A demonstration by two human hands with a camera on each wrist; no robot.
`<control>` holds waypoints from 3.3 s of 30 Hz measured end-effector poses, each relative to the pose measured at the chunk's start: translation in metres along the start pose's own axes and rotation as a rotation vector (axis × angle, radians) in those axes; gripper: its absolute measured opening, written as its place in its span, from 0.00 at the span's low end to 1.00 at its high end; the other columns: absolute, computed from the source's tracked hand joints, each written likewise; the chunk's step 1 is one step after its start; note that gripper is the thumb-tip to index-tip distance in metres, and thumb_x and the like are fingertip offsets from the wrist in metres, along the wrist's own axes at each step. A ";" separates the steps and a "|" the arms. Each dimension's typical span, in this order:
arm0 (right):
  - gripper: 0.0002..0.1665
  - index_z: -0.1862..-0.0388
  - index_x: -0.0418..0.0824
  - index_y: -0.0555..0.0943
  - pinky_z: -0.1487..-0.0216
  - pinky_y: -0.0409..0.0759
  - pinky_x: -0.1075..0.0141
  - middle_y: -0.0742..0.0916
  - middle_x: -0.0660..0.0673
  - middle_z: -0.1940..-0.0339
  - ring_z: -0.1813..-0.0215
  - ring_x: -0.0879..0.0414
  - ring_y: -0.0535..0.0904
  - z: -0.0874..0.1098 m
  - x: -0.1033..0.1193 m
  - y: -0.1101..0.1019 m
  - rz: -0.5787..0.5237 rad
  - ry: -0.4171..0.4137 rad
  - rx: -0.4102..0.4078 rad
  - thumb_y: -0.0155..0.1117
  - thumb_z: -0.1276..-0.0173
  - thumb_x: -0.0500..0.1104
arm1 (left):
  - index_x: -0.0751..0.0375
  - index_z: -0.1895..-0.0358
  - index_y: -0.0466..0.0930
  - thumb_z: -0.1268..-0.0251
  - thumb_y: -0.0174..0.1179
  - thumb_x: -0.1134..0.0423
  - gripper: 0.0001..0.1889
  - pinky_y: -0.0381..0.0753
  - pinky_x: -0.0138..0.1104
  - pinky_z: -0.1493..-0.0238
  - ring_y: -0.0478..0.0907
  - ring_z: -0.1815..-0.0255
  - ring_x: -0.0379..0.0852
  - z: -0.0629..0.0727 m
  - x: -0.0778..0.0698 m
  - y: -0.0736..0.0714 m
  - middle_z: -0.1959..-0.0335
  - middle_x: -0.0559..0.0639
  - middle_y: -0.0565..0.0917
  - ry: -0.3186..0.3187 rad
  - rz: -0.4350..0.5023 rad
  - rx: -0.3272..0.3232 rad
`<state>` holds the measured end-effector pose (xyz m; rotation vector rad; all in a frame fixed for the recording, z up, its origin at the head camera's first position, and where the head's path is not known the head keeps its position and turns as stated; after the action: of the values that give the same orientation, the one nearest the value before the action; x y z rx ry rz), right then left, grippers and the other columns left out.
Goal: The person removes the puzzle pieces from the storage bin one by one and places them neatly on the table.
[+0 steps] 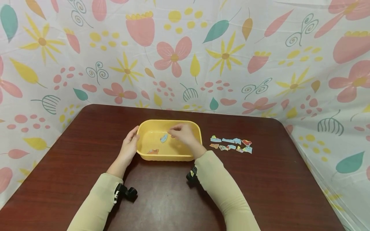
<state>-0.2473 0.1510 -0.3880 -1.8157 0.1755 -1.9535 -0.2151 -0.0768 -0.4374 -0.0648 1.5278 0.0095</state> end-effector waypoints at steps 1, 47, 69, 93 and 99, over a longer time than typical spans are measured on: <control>0.21 0.48 0.31 0.80 0.49 0.81 0.51 0.84 0.34 0.53 0.53 0.43 0.83 -0.004 -0.003 0.004 0.008 0.001 0.002 0.61 0.33 0.44 | 0.57 0.27 0.56 0.25 0.40 0.64 0.25 0.65 0.47 0.32 0.61 0.29 0.53 0.000 0.000 0.000 0.28 0.59 0.62 -0.001 0.000 0.001; 0.08 0.60 0.34 0.78 0.74 0.76 0.68 0.83 0.41 0.67 0.71 0.53 0.79 -0.008 -0.008 0.017 0.193 0.049 0.029 0.62 0.37 0.37 | 0.55 0.27 0.55 0.25 0.40 0.62 0.25 0.65 0.48 0.32 0.61 0.29 0.54 0.000 -0.003 -0.001 0.28 0.58 0.60 -0.035 -0.005 0.022; 0.15 0.56 0.34 0.81 0.54 0.82 0.51 0.86 0.33 0.57 0.55 0.42 0.83 0.017 -0.005 -0.042 0.035 0.061 -0.032 0.64 0.35 0.45 | 0.54 0.27 0.55 0.25 0.39 0.62 0.25 0.64 0.47 0.31 0.59 0.28 0.53 -0.001 -0.001 0.000 0.27 0.57 0.60 -0.039 -0.003 0.019; 0.23 0.47 0.39 0.80 0.68 0.82 0.62 0.88 0.49 0.70 0.68 0.54 0.84 0.052 -0.024 -0.079 -0.068 0.104 -0.203 0.64 0.36 0.51 | 0.52 0.27 0.55 0.24 0.39 0.60 0.25 0.66 0.48 0.33 0.61 0.29 0.53 -0.001 -0.001 -0.001 0.28 0.56 0.61 -0.050 -0.022 0.020; 0.25 0.44 0.34 0.77 0.63 0.84 0.64 0.87 0.51 0.70 0.68 0.59 0.83 0.067 -0.038 -0.088 -0.134 0.070 -0.224 0.63 0.34 0.49 | 0.52 0.26 0.55 0.24 0.38 0.60 0.25 0.65 0.48 0.32 0.60 0.29 0.53 0.001 0.000 0.000 0.27 0.56 0.60 -0.044 -0.033 0.019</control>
<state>-0.2034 0.2591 -0.3793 -1.9443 0.3142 -2.1671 -0.2142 -0.0767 -0.4370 -0.0748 1.4823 -0.0298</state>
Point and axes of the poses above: each hand's wrist, its own z-axis away from the middle knuckle, its own y-axis out of the palm, x = y × z, the point moved 1 cm from there along -z, towards the middle knuckle
